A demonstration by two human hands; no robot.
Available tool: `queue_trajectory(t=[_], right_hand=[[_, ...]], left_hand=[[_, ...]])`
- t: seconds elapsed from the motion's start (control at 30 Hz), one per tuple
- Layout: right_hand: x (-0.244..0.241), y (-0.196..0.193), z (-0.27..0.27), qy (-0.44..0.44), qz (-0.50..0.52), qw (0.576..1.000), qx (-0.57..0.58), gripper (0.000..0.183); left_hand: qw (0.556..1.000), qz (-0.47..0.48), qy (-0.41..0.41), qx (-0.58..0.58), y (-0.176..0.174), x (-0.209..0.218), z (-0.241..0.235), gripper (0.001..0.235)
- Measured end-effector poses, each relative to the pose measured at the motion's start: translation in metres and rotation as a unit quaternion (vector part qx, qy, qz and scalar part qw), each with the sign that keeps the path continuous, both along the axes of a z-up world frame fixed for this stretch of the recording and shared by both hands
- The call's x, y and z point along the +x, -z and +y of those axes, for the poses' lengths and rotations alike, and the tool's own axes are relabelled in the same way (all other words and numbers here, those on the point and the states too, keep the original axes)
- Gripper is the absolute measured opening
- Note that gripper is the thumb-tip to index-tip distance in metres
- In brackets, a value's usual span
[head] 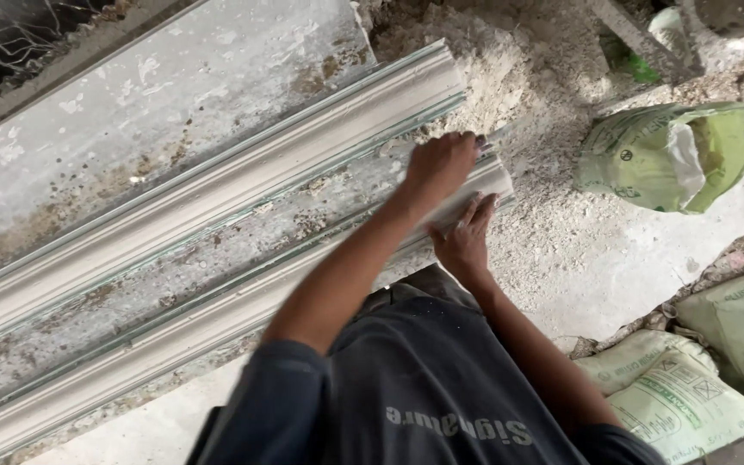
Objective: The person uses a utility knife to scrape dust and debris from the surface of long white moldings laid on a concrete floor. The person repeatedly scrapes along the length of the moldings, occasionally lifting and repositioning them to access different areas.
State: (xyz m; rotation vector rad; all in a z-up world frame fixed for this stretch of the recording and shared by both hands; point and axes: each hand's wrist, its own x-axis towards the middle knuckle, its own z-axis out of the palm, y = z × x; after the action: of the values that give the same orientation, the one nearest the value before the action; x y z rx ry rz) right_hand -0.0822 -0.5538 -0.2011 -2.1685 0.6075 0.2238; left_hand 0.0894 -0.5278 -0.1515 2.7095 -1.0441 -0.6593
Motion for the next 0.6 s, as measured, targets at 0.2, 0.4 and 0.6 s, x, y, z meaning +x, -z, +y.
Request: queue_trajectory(t=[0.2, 0.4, 0.6], right_hand=[[-0.004, 0.008, 0.002, 0.022, -0.026, 0.999, -0.01, 0.126], [-0.009, 0.02, 0.004, 0.014, -0.083, 0.996, -0.029, 0.126], [-0.007, 0.03, 0.004, -0.016, -0.061, 0.998, -0.016, 0.122]], left_hand=[[0.908, -0.275, 0.277, 0.153, 0.0, 0.011, 0.077, 0.035], [0.908, -0.237, 0.293, 0.181, -0.068, -0.005, 0.148, 0.045], [0.986, 0.133, 0.016, 0.096, -0.138, 0.019, 0.088, 0.051]])
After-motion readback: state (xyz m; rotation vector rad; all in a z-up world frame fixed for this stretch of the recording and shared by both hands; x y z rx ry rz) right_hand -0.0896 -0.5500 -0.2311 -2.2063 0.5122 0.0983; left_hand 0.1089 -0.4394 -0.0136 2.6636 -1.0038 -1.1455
